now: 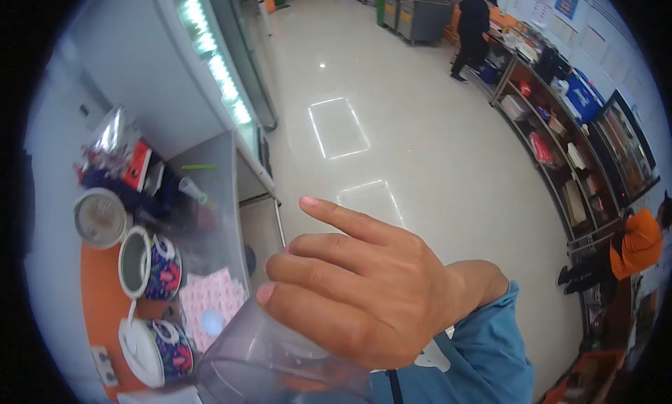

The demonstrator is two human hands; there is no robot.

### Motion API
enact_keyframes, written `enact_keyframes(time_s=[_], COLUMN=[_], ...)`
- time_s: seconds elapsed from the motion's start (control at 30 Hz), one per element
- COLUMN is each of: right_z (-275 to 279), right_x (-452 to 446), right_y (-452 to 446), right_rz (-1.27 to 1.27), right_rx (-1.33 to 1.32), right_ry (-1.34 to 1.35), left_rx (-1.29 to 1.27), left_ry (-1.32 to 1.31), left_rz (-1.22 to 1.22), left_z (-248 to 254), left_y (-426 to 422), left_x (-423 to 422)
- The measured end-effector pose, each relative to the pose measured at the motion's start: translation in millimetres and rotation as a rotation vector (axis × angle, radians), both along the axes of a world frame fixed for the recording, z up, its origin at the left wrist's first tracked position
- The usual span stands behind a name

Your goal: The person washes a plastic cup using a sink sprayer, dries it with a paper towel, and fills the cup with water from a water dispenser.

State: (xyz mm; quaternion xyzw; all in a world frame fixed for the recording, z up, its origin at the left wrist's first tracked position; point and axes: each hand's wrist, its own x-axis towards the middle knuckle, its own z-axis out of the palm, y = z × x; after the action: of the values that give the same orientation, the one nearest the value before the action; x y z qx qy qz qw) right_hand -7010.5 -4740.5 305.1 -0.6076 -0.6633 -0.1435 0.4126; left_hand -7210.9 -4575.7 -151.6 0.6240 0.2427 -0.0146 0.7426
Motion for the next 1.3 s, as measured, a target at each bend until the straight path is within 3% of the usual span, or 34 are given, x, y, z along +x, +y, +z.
enact_keyframes(time_s=[0.13,0.23,0.3,0.37,0.53,0.73,0.9,0.97,1.1,1.17,1.23,1.3], right_z=[1,-6,-13,-18,-9,24,24,19,19,29,40,49], right_x=[93,160,209,261,402,575,721,786,918,986,1051,1121], right_y=[10,30,49,72,147,237,301,329,382,410,440,476], right_rz=[-0.124,-0.214,-0.266,-0.31,-0.408,-0.484,-0.518,-0.538,-0.553,-0.541,-0.534,-0.523], right_rx=[-0.014,-0.028,-0.033,-0.028,-0.024,-0.038,-0.04,-0.043,-0.056,-0.068,-0.069,-0.071], right_ry=[-0.001,0.011,0.022,0.027,0.026,0.024,0.022,0.013,-0.022,-0.025,-0.025,-0.019], left_rx=[0.139,0.041,0.182,0.06,0.06,0.085,0.081,0.156,0.196,0.074,-0.022,-0.007], left_ry=[0.113,0.241,0.402,0.632,0.936,0.871,0.544,0.383,0.361,0.385,0.396,0.622], left_rz=[0.065,0.156,0.114,0.128,-0.008,-0.057,0.089,0.017,0.088,0.188,0.16,0.141], left_z=[-77,-166,-187,-240,-225,-206,-220,-233,-178,-172,-217,-204], left_y=[37,70,88,105,168,303,449,507,566,584,601,594], left_x=[76,88,92,90,182,379,642,755,946,1007,1025,1044])
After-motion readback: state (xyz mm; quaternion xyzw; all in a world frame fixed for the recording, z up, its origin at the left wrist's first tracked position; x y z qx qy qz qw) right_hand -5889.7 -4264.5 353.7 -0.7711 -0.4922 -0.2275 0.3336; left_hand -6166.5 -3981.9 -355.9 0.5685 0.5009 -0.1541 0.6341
